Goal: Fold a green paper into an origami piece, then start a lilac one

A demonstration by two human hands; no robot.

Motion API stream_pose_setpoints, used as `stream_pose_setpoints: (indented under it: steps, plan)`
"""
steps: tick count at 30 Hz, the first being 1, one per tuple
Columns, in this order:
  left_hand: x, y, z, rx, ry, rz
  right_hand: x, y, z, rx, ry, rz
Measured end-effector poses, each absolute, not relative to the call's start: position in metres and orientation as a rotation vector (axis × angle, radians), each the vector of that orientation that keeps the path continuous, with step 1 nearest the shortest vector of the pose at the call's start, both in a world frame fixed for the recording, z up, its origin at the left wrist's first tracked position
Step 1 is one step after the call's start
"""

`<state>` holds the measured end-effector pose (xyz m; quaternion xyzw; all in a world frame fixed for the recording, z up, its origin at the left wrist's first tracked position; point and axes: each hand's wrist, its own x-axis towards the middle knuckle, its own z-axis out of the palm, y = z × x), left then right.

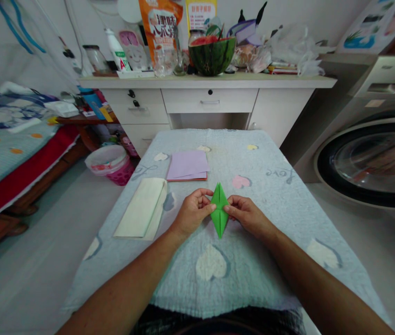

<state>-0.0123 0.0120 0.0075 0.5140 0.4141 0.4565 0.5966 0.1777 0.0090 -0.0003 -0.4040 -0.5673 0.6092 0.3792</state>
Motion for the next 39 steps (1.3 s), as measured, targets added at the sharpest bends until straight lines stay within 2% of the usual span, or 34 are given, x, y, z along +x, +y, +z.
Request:
stream_pose_setpoints:
  steps: [20,27,34,39]
  plan:
    - [-0.015,0.012,0.007,1.175,0.978,1.143,0.179,0.008,0.002,-0.921,-1.345,1.67]
    - [-0.009,0.012,0.001,1.315,1.038,1.163,0.172,0.008,-0.003,-0.986,-1.31,1.553]
    - [-0.006,0.0,0.012,2.068,1.296,1.217,0.168,0.005,-0.005,-0.982,-1.324,1.441]
    - [-0.001,-0.006,0.014,2.052,1.186,1.119,0.165,0.001,-0.001,-1.025,-1.524,1.196]
